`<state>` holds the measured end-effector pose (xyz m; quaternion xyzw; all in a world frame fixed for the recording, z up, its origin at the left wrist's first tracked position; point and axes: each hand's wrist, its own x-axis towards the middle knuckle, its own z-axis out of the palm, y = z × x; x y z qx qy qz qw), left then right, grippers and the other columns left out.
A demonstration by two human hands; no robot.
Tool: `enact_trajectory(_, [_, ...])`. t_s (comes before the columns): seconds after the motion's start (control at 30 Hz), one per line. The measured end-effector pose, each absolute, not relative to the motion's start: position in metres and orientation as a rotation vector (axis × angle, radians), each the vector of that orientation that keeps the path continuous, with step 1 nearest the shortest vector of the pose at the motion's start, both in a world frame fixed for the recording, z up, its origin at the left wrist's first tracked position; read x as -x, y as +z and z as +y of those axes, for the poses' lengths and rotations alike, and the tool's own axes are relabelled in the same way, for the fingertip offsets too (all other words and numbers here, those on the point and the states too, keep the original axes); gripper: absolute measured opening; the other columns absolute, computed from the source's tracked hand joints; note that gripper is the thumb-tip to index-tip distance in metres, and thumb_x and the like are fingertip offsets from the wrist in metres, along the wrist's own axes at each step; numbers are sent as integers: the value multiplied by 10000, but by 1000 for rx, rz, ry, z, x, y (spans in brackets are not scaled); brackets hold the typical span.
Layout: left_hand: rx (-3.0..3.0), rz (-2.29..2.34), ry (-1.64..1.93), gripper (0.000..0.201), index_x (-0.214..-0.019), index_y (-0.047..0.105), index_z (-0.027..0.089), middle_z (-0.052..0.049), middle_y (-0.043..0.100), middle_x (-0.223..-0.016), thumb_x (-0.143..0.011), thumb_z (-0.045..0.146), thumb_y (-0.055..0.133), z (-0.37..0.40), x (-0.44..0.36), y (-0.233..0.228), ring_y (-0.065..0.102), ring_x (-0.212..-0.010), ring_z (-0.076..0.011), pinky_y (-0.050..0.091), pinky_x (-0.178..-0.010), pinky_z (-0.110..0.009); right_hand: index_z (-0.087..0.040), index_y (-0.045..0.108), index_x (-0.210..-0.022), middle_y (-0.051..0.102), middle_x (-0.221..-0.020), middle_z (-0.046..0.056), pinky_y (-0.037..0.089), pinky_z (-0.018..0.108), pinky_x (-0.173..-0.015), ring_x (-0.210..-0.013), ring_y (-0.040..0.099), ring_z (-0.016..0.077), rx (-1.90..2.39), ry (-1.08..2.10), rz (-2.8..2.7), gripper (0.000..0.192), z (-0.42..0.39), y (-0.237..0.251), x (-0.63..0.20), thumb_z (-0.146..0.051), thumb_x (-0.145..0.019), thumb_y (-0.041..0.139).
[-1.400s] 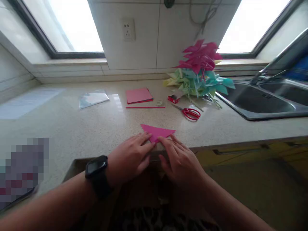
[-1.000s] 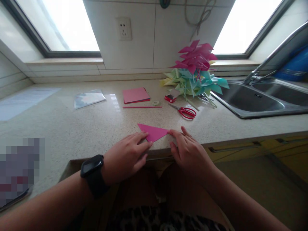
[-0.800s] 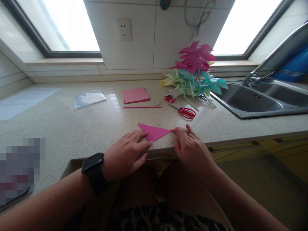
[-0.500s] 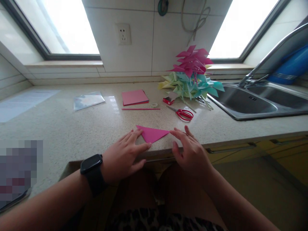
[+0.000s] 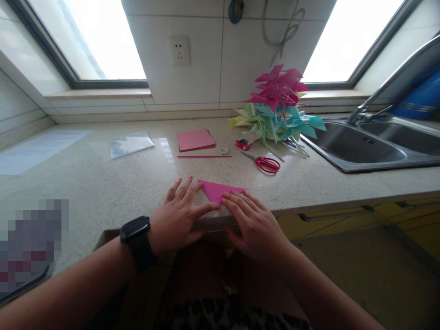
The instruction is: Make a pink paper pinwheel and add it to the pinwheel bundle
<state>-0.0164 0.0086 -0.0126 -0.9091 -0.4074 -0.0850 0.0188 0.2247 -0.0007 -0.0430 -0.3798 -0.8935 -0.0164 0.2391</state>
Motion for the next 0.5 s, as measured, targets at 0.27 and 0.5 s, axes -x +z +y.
enact_trajectory(0.27, [2793, -1189, -401, 524, -1339, 557, 179, -150, 598, -1286, -879, 415, 646, 17, 13, -12, 528, -1237, -336, 398, -1088, -545, -176, 656, -1197, 690, -1134, 92, 441, 473, -1091, -1063, 612, 247, 1077, -129, -2273, 283, -2, -49, -221, -253, -931, 596])
enact_trajectory(0.5, [2761, -1229, -396, 471, -1270, 631, 191, -119, 648, -1192, -894, 473, 641, 17, 14, -11, 580, -1063, -311, 500, -921, -505, -237, 693, -1086, 739, -1020, 10, 424, 454, -1090, -954, 639, 197, 948, -215, -2224, 176, 0, -49, -227, -211, -920, 641])
